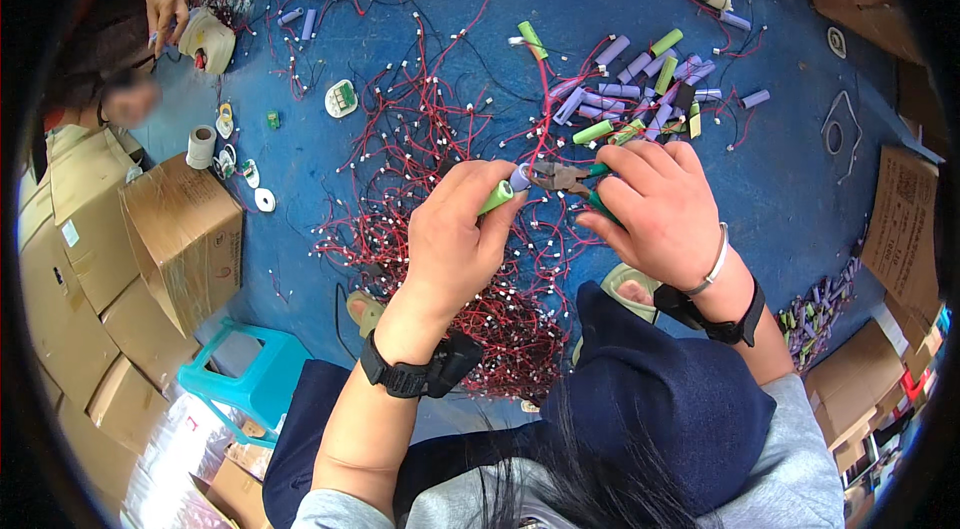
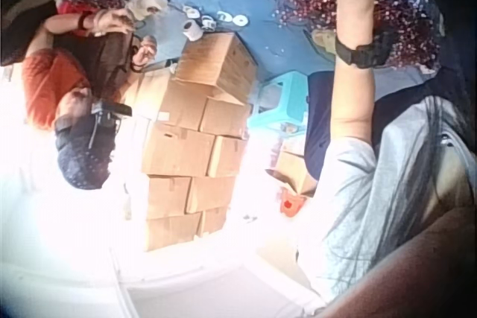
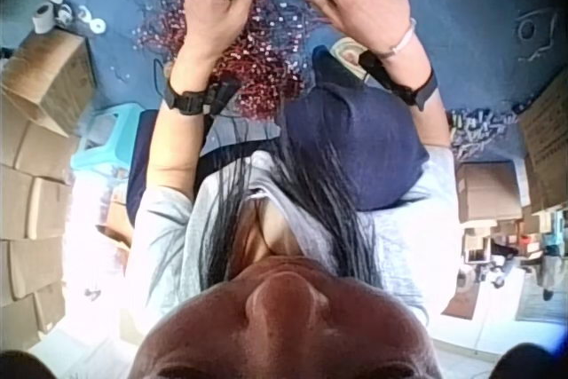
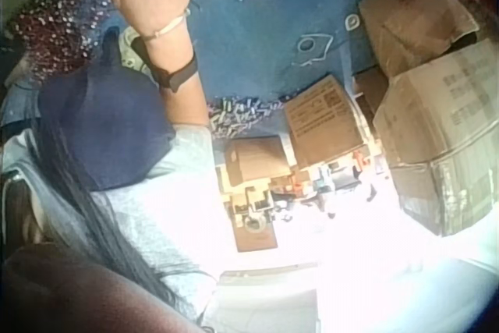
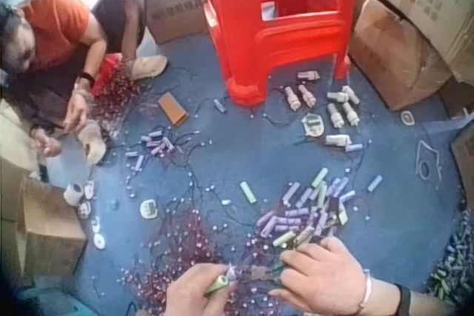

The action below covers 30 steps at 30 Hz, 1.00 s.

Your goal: Using pliers to trim wires and organize small batteries into packs while sitting on the floor of a warehouse.

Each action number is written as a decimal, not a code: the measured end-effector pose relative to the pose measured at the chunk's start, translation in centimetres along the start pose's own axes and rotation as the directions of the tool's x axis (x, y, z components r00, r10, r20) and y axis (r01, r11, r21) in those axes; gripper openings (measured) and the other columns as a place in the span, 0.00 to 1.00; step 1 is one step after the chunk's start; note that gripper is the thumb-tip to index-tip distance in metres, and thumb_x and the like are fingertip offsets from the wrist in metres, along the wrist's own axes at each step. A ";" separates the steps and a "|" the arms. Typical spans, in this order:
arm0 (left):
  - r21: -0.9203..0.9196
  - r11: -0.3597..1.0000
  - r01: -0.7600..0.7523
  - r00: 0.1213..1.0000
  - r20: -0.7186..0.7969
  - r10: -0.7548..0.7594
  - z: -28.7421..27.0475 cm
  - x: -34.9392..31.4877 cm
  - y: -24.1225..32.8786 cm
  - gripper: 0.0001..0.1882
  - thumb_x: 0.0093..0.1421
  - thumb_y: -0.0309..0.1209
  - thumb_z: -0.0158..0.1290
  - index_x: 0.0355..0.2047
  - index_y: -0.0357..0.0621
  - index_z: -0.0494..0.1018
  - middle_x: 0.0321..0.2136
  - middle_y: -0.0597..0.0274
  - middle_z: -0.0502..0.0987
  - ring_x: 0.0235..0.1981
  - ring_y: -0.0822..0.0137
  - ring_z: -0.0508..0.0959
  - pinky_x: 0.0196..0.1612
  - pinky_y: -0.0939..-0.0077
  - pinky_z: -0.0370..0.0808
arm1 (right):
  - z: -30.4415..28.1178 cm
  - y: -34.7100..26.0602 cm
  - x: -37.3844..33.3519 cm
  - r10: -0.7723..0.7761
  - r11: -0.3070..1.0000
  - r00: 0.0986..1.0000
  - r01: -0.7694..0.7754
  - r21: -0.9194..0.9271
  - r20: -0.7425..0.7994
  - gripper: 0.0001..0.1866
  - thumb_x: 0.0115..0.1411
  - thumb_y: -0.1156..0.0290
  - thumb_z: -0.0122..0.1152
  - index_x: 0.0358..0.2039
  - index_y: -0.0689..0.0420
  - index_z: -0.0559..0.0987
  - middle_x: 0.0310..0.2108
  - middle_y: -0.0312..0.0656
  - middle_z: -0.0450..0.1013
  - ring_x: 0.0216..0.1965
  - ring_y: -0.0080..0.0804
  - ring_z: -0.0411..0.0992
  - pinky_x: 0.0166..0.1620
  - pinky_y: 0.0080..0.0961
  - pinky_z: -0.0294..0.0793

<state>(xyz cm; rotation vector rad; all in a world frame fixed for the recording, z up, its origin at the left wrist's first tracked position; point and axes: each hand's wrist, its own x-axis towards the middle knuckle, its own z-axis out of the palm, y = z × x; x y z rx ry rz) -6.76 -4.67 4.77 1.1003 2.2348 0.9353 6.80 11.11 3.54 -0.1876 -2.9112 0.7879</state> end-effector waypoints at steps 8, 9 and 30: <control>0.031 0.996 -0.089 0.995 0.044 0.088 -1.2 0.6 0.9 0.13 0.47 0.19 0.54 0.36 0.39 0.71 0.31 0.53 0.74 0.31 0.56 0.75 0.33 0.72 0.71 | -0.6 -0.4 -0.1 -0.032 0.995 0.999 0.034 0.092 -0.020 0.13 0.41 0.63 0.64 0.19 0.52 0.68 0.22 0.35 0.66 0.23 0.31 0.66 0.29 0.28 0.61; 0.017 0.995 -0.096 0.994 0.046 0.096 -1.1 0.6 1.0 0.13 0.48 0.19 0.54 0.36 0.39 0.71 0.31 0.54 0.74 0.31 0.57 0.75 0.33 0.72 0.71 | -0.8 -0.3 -0.1 -0.033 0.995 0.999 0.034 0.093 -0.020 0.13 0.41 0.63 0.64 0.19 0.52 0.68 0.22 0.35 0.66 0.23 0.31 0.66 0.29 0.28 0.61; -0.874 0.225 0.430 0.828 0.284 -0.483 -0.4 0.3 0.7 0.16 0.57 0.31 0.51 0.45 0.41 0.64 0.31 0.58 0.75 0.16 0.81 0.65 0.18 0.89 0.60 | -0.7 0.9 -0.2 0.027 0.844 0.987 -0.105 0.526 0.156 0.16 0.47 0.59 0.61 0.25 0.61 0.73 0.38 0.49 0.68 0.39 0.46 0.67 0.42 0.37 0.65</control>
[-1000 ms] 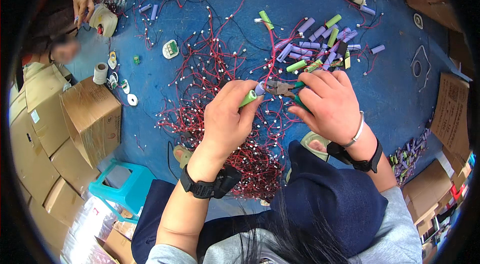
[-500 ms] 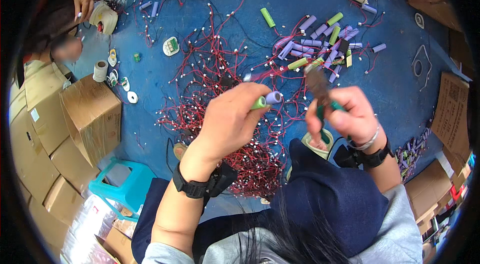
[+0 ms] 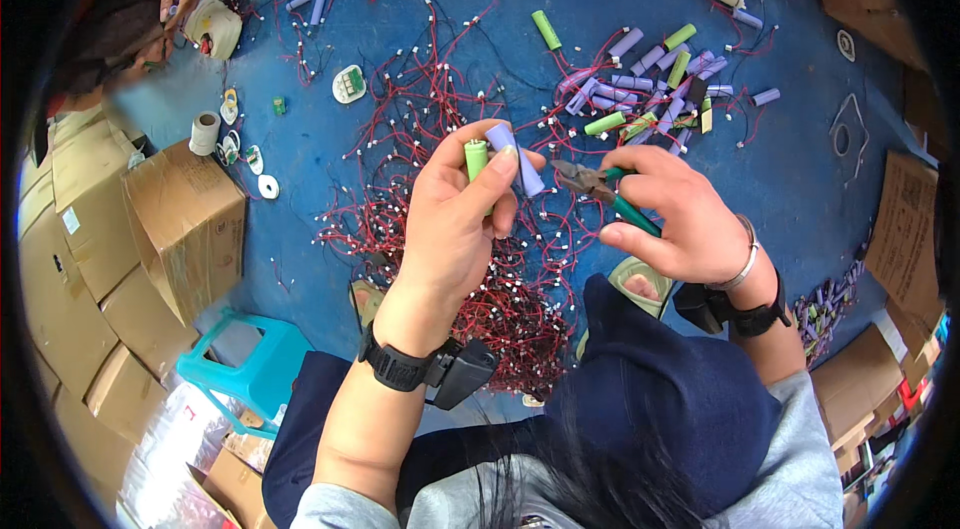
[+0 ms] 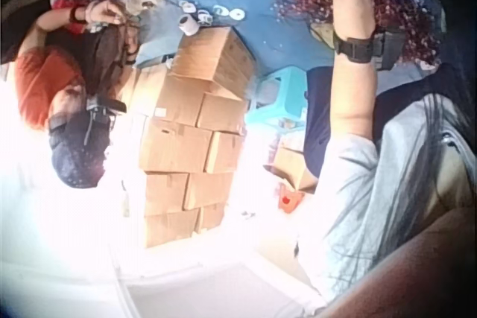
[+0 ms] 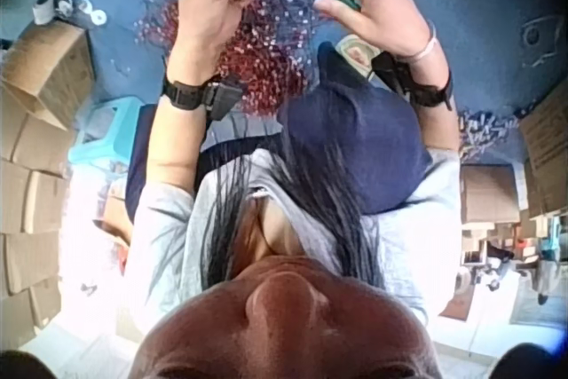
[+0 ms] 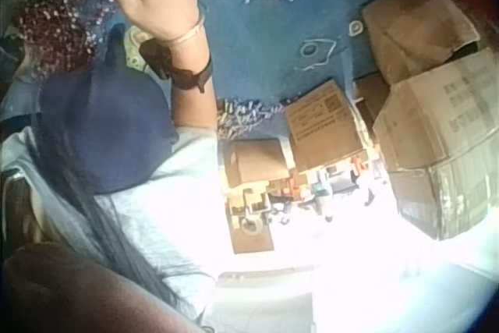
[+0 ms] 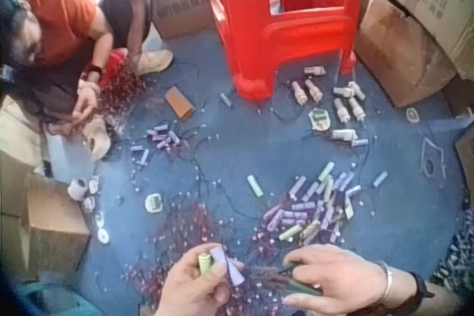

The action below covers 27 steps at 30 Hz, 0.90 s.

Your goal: Using pliers to trim wires and organize small batteries into packs while sitting on the floor of a warehouse.

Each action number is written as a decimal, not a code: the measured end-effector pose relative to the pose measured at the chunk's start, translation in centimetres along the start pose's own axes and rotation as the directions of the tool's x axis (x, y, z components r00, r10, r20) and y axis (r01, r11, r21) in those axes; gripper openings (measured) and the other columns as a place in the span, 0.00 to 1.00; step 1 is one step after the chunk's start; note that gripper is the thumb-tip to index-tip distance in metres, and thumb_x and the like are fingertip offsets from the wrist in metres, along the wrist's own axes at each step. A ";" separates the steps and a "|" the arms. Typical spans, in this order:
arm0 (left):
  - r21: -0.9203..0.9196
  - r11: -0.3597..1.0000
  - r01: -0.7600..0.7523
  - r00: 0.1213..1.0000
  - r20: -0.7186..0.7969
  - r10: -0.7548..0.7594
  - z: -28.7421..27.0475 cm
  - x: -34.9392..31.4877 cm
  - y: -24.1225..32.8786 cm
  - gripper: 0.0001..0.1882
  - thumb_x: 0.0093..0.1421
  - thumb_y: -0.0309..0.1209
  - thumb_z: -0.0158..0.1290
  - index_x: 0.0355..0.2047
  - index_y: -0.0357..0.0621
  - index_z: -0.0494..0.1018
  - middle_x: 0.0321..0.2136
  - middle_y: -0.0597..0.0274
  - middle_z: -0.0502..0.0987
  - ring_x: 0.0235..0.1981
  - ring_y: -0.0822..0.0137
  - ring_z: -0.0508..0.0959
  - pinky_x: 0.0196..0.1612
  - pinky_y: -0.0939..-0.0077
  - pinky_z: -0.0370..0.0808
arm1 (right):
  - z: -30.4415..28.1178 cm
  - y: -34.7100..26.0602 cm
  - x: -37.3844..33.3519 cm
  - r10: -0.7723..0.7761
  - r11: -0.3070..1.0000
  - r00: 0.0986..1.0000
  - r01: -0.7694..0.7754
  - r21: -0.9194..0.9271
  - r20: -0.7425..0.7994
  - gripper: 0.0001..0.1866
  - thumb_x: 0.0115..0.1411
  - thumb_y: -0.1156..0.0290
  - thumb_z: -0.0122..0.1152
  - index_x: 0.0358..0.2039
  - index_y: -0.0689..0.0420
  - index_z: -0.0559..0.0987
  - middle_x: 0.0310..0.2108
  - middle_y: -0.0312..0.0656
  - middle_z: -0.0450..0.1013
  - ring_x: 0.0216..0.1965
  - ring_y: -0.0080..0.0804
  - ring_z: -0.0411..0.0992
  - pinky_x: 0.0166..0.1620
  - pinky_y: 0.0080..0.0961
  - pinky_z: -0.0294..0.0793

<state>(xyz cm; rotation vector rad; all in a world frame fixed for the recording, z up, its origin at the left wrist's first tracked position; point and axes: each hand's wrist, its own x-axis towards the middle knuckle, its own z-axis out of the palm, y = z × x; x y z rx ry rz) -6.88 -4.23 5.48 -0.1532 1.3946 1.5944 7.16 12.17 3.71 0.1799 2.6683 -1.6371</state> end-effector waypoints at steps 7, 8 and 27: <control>0.035 0.999 -0.004 0.997 0.078 0.001 0.1 -0.7 -0.4 0.18 0.54 0.30 0.55 0.44 0.41 0.65 0.28 0.60 0.75 0.16 0.81 0.64 0.17 0.90 0.59 | -0.8 -0.3 0.7 -0.087 0.995 0.996 0.087 -0.046 0.010 0.17 0.46 0.58 0.63 0.23 0.61 0.72 0.39 0.50 0.68 0.40 0.48 0.67 0.43 0.37 0.65; 0.041 0.999 -0.011 0.996 0.092 0.008 0.1 -0.8 -0.4 0.18 0.54 0.30 0.55 0.44 0.41 0.65 0.27 0.61 0.75 0.16 0.81 0.64 0.17 0.90 0.59 | -0.9 -0.3 0.9 -0.088 0.995 0.996 0.088 -0.046 0.010 0.17 0.46 0.58 0.63 0.23 0.61 0.72 0.39 0.50 0.68 0.40 0.48 0.67 0.43 0.37 0.65; -0.020 0.990 0.142 0.976 -0.165 -0.143 1.6 -2.2 0.4 0.11 0.56 0.32 0.52 0.38 0.44 0.67 0.24 0.69 0.71 0.22 0.79 0.70 0.20 0.88 0.63 | -0.5 -2.0 0.8 -0.455 0.661 0.884 0.250 -0.708 -0.112 0.06 0.35 0.67 0.59 0.14 0.52 0.71 0.39 0.34 0.70 0.43 0.34 0.67 0.39 0.31 0.64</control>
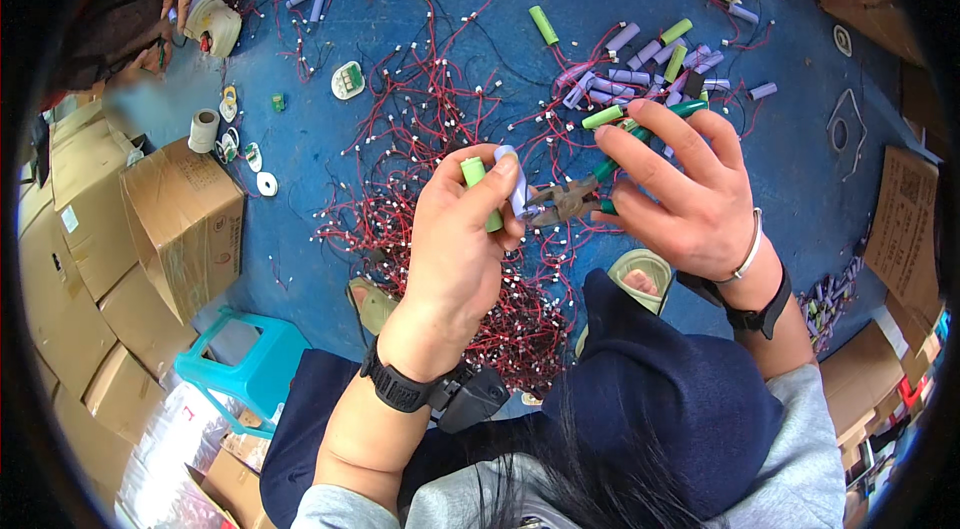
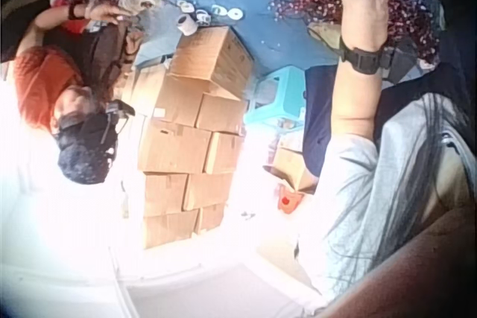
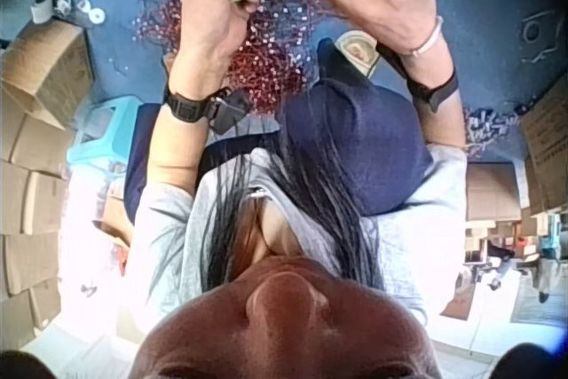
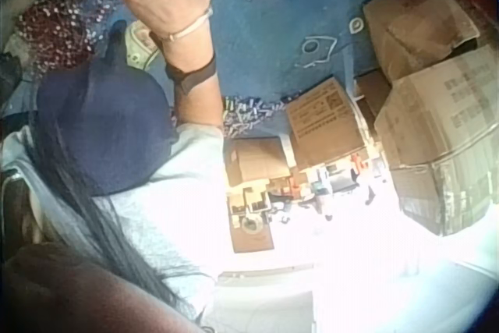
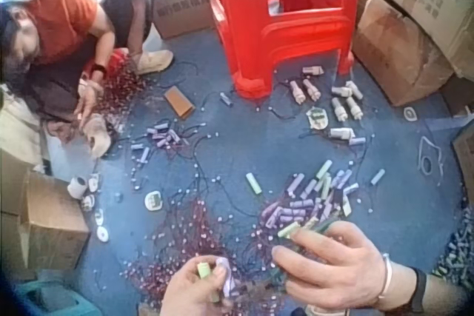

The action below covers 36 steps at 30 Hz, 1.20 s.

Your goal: Using pliers to trim wires and organize small batteries into packs while sitting on the floor of a warehouse.

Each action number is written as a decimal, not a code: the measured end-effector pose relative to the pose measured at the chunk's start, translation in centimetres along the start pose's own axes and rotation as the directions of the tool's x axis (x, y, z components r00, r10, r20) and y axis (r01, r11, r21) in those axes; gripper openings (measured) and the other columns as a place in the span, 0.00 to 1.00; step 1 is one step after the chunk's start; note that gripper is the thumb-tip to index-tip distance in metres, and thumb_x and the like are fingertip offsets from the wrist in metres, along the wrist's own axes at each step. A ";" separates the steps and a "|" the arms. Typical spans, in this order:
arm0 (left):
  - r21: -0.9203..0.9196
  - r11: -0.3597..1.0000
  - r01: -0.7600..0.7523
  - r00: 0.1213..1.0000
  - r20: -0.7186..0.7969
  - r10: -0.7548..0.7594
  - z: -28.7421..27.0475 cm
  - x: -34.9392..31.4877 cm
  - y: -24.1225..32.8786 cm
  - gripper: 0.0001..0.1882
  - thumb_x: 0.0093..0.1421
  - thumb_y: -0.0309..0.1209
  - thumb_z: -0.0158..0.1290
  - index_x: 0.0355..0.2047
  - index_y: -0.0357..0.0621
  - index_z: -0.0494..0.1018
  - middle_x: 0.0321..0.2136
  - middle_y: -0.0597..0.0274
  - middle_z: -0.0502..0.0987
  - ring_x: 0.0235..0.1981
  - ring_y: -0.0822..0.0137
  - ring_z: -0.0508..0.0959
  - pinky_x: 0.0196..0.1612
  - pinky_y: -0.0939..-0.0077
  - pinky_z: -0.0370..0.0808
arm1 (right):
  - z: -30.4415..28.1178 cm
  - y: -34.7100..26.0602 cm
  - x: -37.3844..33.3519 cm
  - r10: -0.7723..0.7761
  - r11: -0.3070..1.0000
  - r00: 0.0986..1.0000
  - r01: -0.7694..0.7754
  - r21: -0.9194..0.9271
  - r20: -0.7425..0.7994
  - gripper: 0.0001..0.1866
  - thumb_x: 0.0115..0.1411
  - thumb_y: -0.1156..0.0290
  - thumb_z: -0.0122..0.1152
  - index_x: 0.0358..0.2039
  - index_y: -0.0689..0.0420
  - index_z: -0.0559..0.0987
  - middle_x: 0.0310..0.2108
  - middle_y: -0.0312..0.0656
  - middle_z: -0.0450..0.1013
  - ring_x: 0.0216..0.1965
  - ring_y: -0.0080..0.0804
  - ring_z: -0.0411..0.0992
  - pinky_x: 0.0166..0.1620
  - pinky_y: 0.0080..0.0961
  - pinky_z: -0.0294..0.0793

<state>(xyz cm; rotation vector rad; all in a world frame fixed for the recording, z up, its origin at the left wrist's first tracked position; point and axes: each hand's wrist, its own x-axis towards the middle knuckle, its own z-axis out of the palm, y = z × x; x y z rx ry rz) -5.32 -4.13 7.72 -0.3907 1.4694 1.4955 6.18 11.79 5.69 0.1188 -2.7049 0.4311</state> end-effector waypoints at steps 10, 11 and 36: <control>-0.201 0.973 0.114 0.980 -0.137 -0.144 1.1 0.2 -0.4 0.08 0.56 0.33 0.52 0.31 0.44 0.65 0.20 0.68 0.68 0.17 0.75 0.69 0.22 0.83 0.66 | 0.6 0.6 -0.9 -0.059 0.989 0.994 0.046 -0.137 -0.088 0.02 0.36 0.69 0.58 0.13 0.50 0.74 0.41 0.31 0.71 0.44 0.32 0.67 0.39 0.29 0.63; -0.203 0.970 0.133 0.980 -0.121 -0.160 1.1 0.2 -0.5 0.08 0.56 0.33 0.53 0.30 0.45 0.65 0.21 0.68 0.68 0.17 0.75 0.69 0.23 0.82 0.67 | 0.7 0.5 -1.0 -0.058 0.989 0.994 0.046 -0.137 -0.088 0.02 0.36 0.69 0.58 0.13 0.50 0.74 0.41 0.31 0.71 0.44 0.32 0.67 0.39 0.29 0.63; 0.712 0.635 -0.300 0.935 0.088 0.343 -1.9 2.0 -2.5 0.11 0.55 0.30 0.52 0.35 0.36 0.70 0.20 0.58 0.75 0.20 0.65 0.76 0.24 0.75 0.71 | 0.9 -1.0 -0.4 0.233 0.970 0.972 -0.230 0.072 -0.033 0.13 0.37 0.66 0.66 0.18 0.53 0.69 0.27 0.34 0.70 0.28 0.29 0.68 0.29 0.27 0.59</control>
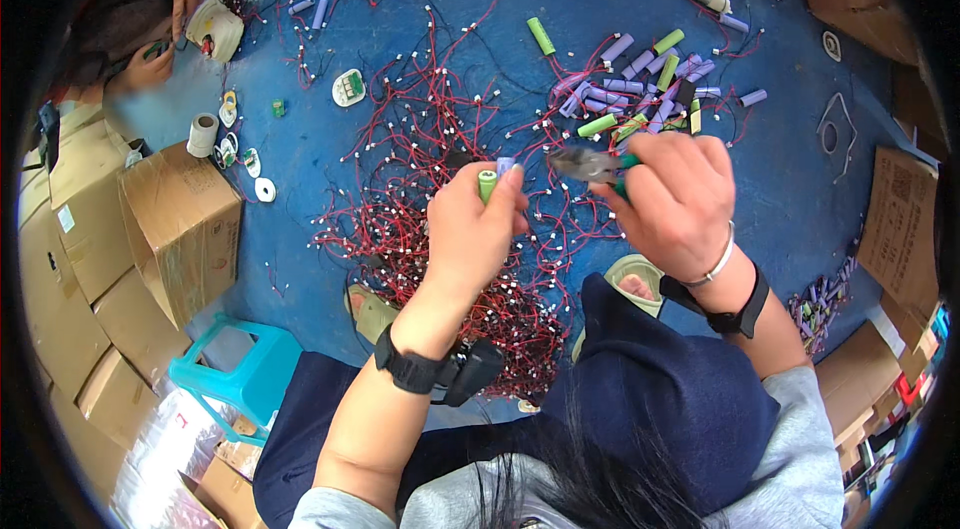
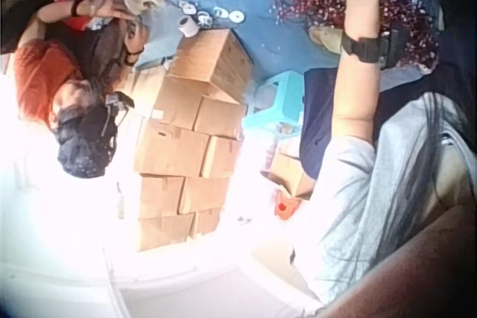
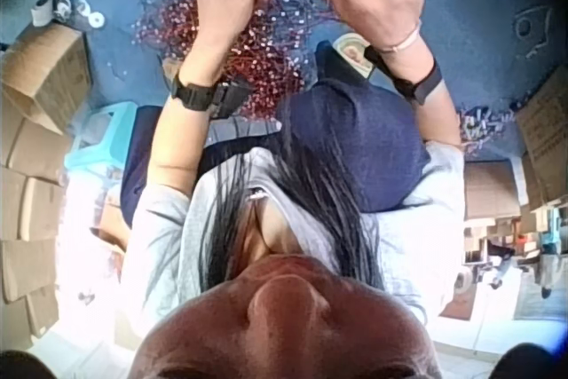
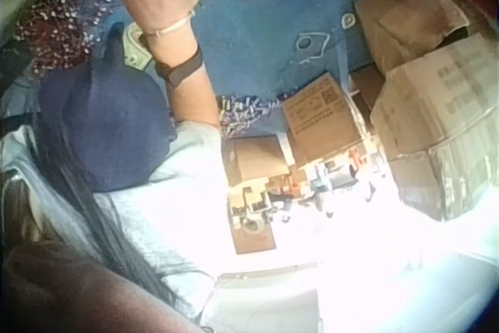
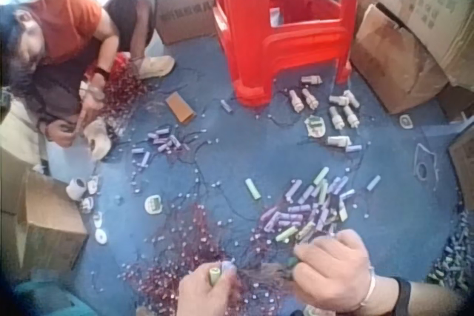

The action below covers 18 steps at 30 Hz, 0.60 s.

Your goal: Using pliers to trim wires and organize small batteries into packs while sitting on the floor of a warehouse.

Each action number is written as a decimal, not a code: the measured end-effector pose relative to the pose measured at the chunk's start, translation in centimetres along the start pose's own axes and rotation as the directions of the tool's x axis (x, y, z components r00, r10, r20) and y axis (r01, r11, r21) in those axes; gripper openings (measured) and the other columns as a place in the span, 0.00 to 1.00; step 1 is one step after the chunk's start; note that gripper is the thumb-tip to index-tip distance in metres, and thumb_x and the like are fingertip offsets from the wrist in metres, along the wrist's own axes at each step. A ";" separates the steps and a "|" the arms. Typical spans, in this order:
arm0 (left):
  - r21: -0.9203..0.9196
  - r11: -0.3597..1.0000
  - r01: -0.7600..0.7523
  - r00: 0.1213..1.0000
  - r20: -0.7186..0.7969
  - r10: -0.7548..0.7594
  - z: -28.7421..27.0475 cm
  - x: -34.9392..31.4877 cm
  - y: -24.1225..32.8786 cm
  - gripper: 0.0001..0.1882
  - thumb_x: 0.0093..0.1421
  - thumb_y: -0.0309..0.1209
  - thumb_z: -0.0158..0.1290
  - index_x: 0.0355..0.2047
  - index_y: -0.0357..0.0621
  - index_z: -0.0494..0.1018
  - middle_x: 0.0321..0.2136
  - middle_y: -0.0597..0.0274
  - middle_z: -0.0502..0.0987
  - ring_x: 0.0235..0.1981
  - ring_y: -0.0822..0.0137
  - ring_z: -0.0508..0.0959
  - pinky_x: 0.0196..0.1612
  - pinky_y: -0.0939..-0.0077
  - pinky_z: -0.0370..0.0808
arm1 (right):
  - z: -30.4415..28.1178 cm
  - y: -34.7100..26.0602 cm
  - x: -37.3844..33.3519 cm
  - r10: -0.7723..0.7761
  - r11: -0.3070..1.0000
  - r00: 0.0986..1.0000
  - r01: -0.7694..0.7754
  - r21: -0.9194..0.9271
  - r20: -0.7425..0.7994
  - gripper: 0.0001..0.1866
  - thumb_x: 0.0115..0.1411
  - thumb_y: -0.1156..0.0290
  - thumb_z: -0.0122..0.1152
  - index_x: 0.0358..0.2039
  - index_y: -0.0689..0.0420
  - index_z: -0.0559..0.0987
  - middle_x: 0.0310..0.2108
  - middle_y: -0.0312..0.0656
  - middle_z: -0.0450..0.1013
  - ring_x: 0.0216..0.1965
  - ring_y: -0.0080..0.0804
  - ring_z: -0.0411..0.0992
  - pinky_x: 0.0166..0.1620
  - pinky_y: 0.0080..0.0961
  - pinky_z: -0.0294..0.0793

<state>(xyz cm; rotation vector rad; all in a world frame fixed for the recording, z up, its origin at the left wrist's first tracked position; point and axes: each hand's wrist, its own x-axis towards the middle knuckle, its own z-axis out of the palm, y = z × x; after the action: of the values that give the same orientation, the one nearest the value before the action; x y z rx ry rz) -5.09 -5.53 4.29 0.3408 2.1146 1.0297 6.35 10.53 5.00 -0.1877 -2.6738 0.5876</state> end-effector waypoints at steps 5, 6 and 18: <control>-0.247 0.962 -0.117 0.992 -0.081 0.099 -0.6 -0.6 -1.6 0.12 0.59 0.30 0.49 0.39 0.34 0.69 0.32 0.58 0.75 0.32 0.72 0.76 0.36 0.81 0.73 | 1.0 0.8 -0.2 0.055 0.982 0.997 -0.062 0.178 0.049 0.13 0.39 0.65 0.65 0.18 0.53 0.69 0.25 0.35 0.69 0.24 0.33 0.66 0.27 0.28 0.59; -0.229 0.966 -0.117 0.992 -0.073 0.103 -0.9 -0.8 -1.3 0.12 0.59 0.27 0.48 0.42 0.34 0.68 0.36 0.58 0.75 0.37 0.72 0.74 0.42 0.80 0.71 | 1.5 0.9 -0.8 0.004 0.988 0.979 -0.036 0.153 0.204 0.11 0.41 0.63 0.64 0.19 0.52 0.70 0.23 0.35 0.67 0.26 0.33 0.67 0.29 0.28 0.60; 0.062 0.934 -0.353 0.920 -0.159 0.358 -0.5 -0.8 0.1 0.13 0.52 0.26 0.54 0.39 0.39 0.71 0.27 0.54 0.76 0.27 0.64 0.77 0.30 0.76 0.72 | -0.8 -0.7 -0.2 -0.045 0.905 0.958 -0.081 0.419 0.282 0.14 0.44 0.64 0.63 0.24 0.59 0.70 0.36 0.46 0.69 0.37 0.42 0.68 0.40 0.34 0.65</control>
<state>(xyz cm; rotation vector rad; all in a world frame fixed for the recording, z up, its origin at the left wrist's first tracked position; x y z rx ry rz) -4.87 -6.20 4.95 0.6976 2.2724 1.2704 6.82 10.14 5.96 -0.0006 -2.7264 1.2747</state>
